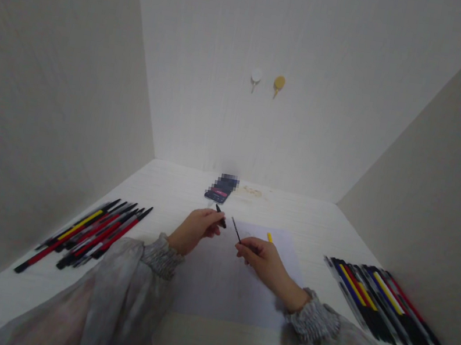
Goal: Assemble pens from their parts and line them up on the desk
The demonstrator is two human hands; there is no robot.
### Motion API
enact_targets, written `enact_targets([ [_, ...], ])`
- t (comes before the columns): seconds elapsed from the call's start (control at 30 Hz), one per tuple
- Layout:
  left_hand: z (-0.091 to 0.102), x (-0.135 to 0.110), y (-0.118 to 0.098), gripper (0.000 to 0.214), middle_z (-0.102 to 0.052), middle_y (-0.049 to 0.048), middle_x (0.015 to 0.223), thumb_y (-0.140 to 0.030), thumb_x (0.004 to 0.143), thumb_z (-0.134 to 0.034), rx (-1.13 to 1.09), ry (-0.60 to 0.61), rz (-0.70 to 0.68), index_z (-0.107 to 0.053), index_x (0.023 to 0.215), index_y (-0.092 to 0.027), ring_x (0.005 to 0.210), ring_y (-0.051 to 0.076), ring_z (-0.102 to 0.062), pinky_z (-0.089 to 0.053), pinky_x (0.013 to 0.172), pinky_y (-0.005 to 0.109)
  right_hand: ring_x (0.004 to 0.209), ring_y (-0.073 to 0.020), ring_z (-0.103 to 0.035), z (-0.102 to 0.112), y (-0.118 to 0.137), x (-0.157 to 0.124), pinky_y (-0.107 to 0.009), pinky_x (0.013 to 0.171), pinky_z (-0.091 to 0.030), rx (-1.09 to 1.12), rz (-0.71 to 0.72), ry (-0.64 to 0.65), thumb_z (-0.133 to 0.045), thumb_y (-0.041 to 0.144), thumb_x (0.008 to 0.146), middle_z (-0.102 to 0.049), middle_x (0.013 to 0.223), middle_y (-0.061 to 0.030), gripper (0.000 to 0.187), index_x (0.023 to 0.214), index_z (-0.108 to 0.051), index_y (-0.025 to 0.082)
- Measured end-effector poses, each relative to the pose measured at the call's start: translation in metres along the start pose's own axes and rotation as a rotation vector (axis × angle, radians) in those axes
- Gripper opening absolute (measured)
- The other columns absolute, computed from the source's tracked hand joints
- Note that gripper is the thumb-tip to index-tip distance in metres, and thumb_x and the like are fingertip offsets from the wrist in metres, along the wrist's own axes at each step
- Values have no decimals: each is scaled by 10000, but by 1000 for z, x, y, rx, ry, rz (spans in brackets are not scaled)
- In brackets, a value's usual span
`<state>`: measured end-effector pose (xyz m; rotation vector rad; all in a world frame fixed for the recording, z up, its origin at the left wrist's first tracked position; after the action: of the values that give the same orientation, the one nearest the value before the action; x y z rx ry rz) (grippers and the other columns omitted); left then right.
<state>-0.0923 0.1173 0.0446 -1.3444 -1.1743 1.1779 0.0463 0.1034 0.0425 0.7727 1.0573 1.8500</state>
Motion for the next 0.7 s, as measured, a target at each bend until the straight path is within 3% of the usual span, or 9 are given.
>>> enact_targets([
  [0.07,2,-1,-4,263,-600,42,701,-391,700,-526,-182,-35,-17,-562,750,-136,554,78,-534,-366,489,175,485,-70,-459,-1,-1,0,-189,470,-364,9,-11,15,-484,327,740,-591,625,-15,217,739,-599,143],
  [0.17,-1,-2,-3,271,-608,60,806,-401,711,-527,-268,-18,-7,-529,800,-144,662,106,-578,-403,536,185,481,-68,-460,-4,-2,-1,-187,468,-363,14,-27,38,-486,324,738,-595,627,-15,215,744,-602,143],
  [0.4,-9,-5,-6,283,-619,64,822,-412,721,-524,-270,44,-32,-501,805,-143,726,123,-590,-435,604,210,489,-73,-469,-8,-3,-1,-190,476,-376,-30,-25,62,-491,325,738,-600,631,-19,217,753,-609,144],
  [0.7,-10,-6,-8,291,-625,74,824,-411,718,-526,-260,39,-43,-511,821,-139,730,130,-591,-441,603,216,477,-71,-453,-7,-1,-1,-186,456,-356,-57,-7,62,-479,315,746,-578,589,-5,214,731,-612,147],
])
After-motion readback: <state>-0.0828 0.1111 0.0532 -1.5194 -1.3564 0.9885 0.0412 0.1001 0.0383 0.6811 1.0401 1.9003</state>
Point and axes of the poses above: each hand's wrist, its own x-axis towards the middle knuckle, its own z-axis out of the back of the hand, y = z × x, the point moved 9 cm from there along x, towards the middle knuckle
